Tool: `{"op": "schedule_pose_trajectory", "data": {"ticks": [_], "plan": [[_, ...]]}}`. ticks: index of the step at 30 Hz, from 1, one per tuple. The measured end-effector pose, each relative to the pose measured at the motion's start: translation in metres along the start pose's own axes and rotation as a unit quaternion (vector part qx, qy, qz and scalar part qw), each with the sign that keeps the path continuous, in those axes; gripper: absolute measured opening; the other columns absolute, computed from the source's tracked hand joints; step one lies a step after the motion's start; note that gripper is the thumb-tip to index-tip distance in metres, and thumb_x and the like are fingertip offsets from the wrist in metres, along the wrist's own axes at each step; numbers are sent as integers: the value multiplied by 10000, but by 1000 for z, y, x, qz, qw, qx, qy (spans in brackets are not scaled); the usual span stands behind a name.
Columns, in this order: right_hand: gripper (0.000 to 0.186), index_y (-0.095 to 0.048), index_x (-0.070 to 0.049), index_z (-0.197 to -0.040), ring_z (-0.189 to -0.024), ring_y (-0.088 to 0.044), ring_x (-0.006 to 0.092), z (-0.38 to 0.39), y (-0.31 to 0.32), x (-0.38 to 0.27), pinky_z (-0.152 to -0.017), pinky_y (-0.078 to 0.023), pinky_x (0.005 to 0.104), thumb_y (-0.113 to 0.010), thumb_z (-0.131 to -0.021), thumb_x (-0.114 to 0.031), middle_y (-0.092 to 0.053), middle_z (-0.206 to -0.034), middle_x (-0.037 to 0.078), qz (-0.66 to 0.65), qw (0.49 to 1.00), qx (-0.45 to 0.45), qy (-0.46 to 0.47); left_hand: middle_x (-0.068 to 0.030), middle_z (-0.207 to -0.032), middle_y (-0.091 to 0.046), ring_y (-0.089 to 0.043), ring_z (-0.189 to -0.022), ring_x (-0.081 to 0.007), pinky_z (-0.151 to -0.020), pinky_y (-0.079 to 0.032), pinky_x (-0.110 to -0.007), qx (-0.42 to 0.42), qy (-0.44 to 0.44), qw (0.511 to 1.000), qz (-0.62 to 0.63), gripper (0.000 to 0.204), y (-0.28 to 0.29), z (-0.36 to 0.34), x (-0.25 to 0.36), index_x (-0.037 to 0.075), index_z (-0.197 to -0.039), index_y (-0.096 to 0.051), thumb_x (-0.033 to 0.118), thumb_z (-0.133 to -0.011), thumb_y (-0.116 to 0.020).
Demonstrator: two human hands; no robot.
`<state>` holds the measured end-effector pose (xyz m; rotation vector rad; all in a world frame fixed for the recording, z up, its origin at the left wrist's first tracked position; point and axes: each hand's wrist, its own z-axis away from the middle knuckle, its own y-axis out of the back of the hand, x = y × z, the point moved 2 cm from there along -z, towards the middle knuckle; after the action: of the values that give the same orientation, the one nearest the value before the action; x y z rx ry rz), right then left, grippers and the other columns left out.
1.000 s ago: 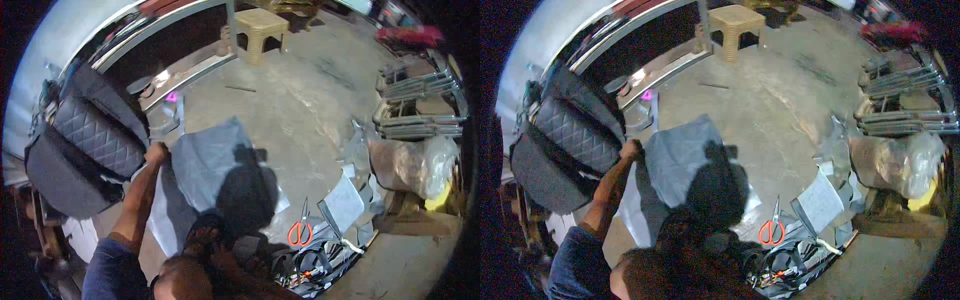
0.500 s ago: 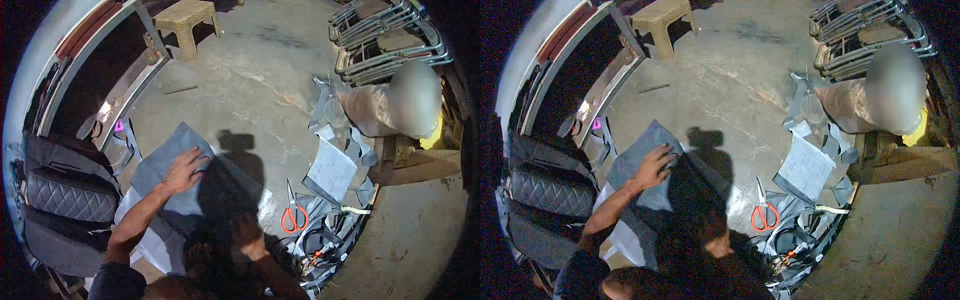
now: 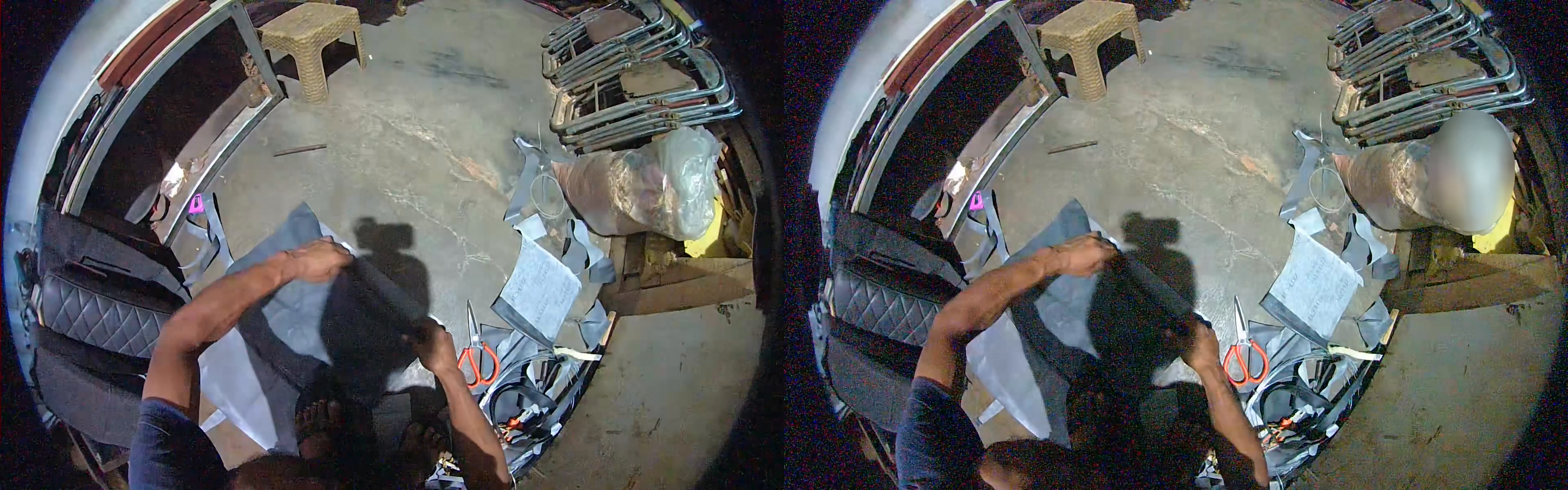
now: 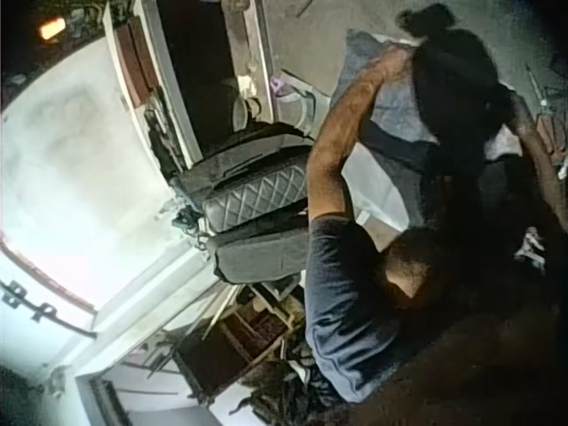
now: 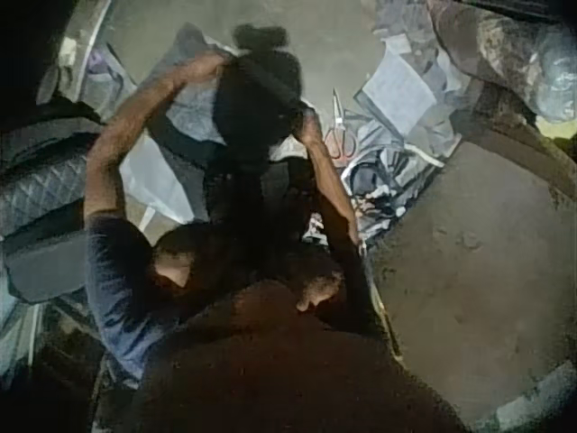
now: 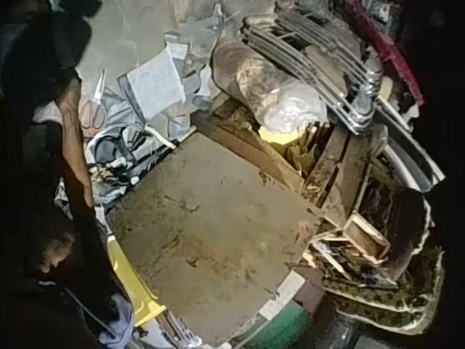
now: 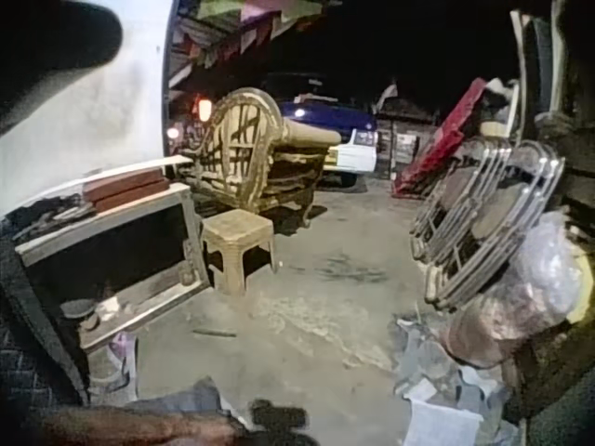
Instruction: The person cuts fabric using scissors, folds and aligns the material by hand, and stitches it along the edge using a sewing machine.
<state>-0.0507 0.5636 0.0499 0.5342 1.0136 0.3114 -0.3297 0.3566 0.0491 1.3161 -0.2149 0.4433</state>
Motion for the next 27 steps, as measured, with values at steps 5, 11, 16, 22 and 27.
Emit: {"op": "schedule_pose_trajectory", "data": {"ticks": [5, 11, 16, 22, 27], "plan": [[387, -661, -44, -1155, -1006, -689, 393, 3, -4, 4, -844, -553, 441, -776, -857, -263, -721, -1049, 196, 13, 1000, 23, -9, -162, -1062, -650, -623, -1064, -370, -934, -460, -488, -23, 55, 995, 76, 339, 30, 15, -34, 69, -1120, -607, 316, -895, -663], [340, -664, -65, -1125, -1008, -667, 425, 10, 0, -4, -832, -530, 486, -748, -849, -247, -706, -1049, 220, 17, 1000, 24, -8, -110, -1114, -608, -554, -1158, -349, -1002, -398, -501, 82, -31, 996, -8, 465, 46, 47, -21, 80, -1172, -592, 454, -902, -650], [369, -656, -13, -1111, -1050, -621, 432, 18, -7, -15, -886, -501, 485, -778, -791, -151, -658, -1131, 226, 139, 972, 112, 150, -106, -1039, -595, -559, -1073, -315, -973, -392, -476, 11, 1, 999, -45, 377, 28, 55, -34, 85, -1095, -633, 386, -873, -679], [503, -563, 40, -1252, -1050, -593, 409, 22, -41, -3, -896, -494, 469, -718, -790, -86, -621, -1131, 201, 170, 955, 215, 116, -130, -1412, -518, -494, -1304, -342, -1076, -397, -523, 66, -10, 998, -11, 371, 22, 48, -19, 100, -1159, -659, 309, -859, -715], [202, -623, 24, -1068, -907, -587, 401, 25, -50, 2, -824, -486, 494, -581, -882, -41, -620, -940, 218, 150, 964, 194, 98, -110, -1178, -576, -537, -1184, -322, -992, -422, -515, 1, 14, 998, -56, 323, 19, 43, -23, 97, -1099, -658, 298, -852, -714]]}}
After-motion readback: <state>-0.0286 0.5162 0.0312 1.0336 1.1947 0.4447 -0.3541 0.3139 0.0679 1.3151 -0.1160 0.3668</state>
